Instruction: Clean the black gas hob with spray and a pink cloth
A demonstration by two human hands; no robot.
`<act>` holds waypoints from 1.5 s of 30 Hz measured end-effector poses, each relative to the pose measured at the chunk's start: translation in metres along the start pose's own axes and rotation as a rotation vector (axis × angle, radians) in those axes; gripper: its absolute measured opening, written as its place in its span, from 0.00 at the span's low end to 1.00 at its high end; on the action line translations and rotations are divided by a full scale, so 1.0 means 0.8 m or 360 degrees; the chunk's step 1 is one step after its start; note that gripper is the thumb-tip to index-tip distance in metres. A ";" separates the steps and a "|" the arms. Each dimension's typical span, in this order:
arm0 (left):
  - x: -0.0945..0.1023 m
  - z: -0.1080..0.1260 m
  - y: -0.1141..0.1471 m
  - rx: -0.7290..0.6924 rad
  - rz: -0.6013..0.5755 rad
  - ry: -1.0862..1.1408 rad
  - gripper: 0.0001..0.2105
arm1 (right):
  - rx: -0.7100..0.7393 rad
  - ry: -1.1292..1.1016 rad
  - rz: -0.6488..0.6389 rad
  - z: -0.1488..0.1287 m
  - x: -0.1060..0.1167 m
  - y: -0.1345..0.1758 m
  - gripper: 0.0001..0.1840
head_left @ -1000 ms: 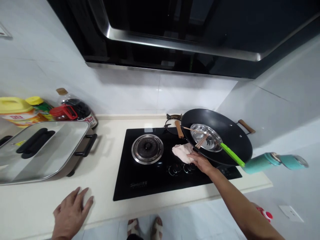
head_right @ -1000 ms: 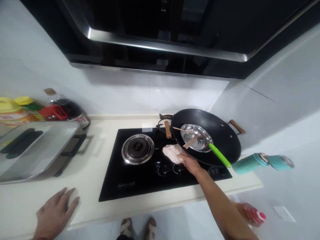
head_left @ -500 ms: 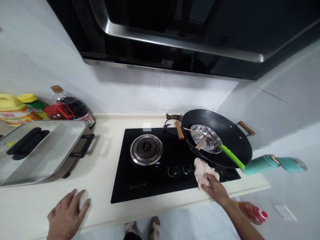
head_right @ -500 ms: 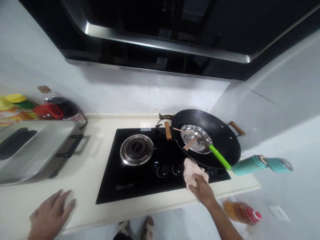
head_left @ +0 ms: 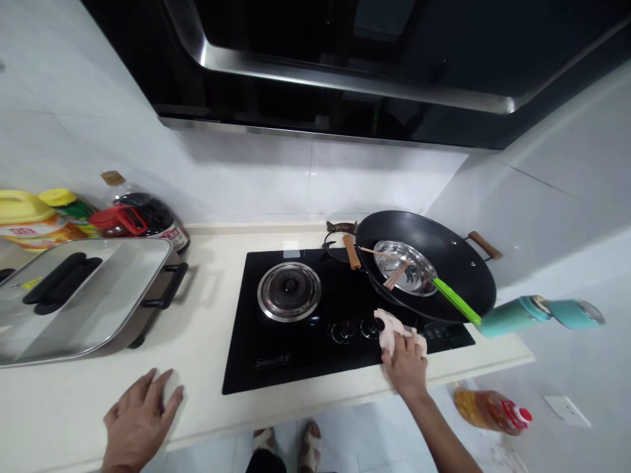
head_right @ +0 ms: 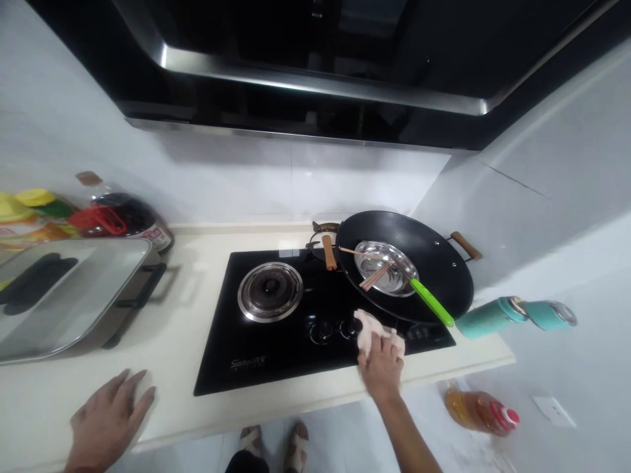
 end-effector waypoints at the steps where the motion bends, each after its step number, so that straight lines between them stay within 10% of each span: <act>1: 0.001 0.001 0.001 -0.0008 0.0008 -0.0016 0.31 | 0.0027 -0.0028 0.0034 -0.005 -0.003 0.015 0.28; 6: 0.002 0.005 0.004 -0.0010 0.0008 -0.0072 0.30 | 0.0354 -0.0208 -0.0022 -0.048 -0.012 0.087 0.25; 12: 0.002 0.006 0.006 -0.0008 -0.0001 -0.0058 0.28 | 0.0767 -0.0369 -0.0261 -0.177 -0.018 0.145 0.29; 19: 0.000 0.003 0.008 -0.0025 0.0042 -0.0080 0.28 | 0.0526 -0.0431 -0.0327 -0.285 0.010 0.033 0.26; 25: 0.003 0.006 0.009 -0.0027 0.0062 -0.0082 0.26 | -0.0003 -0.0352 -0.0188 -0.293 0.017 -0.031 0.31; 37: 0.006 0.007 0.007 -0.0005 -0.0016 -0.0046 0.27 | 0.1058 -0.0774 -0.0282 -0.224 0.001 0.144 0.27; 45: 0.007 0.008 0.005 0.0009 -0.0066 -0.0033 0.31 | 0.0972 -0.0738 0.0119 -0.192 0.067 0.067 0.28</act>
Point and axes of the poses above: each hand's wrist, its own y-axis away from the middle knuckle, its own x-axis out of the back of the hand, z = x × y, the point moved 4 cm from there along -y, towards the middle knuckle, and after that the axes turned 5 degrees about -x, right-handed, at the moved point
